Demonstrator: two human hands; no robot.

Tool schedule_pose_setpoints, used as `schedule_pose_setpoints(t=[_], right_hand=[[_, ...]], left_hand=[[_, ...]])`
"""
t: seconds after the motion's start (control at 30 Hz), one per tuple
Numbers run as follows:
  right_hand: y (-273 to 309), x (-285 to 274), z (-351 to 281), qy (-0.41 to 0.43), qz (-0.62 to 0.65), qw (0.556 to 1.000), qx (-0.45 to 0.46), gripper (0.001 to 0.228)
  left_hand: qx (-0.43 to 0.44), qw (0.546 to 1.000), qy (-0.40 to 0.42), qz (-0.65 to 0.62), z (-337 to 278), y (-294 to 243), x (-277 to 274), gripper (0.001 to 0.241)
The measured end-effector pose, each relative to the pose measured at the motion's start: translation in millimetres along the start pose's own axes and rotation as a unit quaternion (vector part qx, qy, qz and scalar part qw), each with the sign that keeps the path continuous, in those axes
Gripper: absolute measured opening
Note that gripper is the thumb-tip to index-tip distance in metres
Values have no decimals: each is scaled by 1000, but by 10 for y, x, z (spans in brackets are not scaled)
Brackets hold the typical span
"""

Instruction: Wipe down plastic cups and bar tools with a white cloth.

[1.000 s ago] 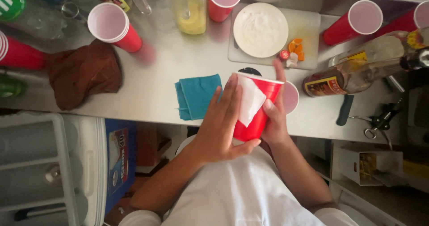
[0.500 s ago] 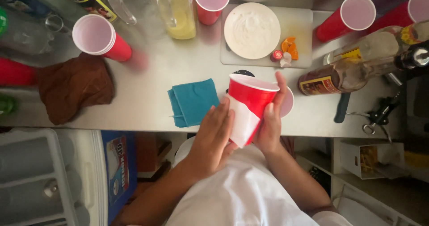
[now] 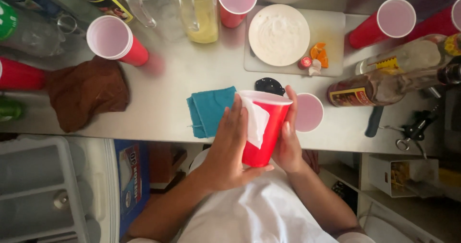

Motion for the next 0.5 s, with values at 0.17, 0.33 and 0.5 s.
schedule_pose_setpoints(t=[0.17,0.33,0.5], right_hand=[[127,61,150,-14,-6,999,-52,96],[130,1,125,8,-7,997,-72,85],[-87,10,101,-51,56,997,1,76]], left_hand=[[-26,998,-21,44,-139,86,138,97],[-48,998,-2,49,-235,113,314,78],[-9,996,-26,80,-24,-104,97,116]])
Point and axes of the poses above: each hand's wrist, its own z-axis towards the middle knuckle, its own x-axis out of the palm, y = z × x, the point moved 6 cm from there along z, towards the middle knuckle, and after that the axes turned 15 degrees about y, right-handed, at the moved point
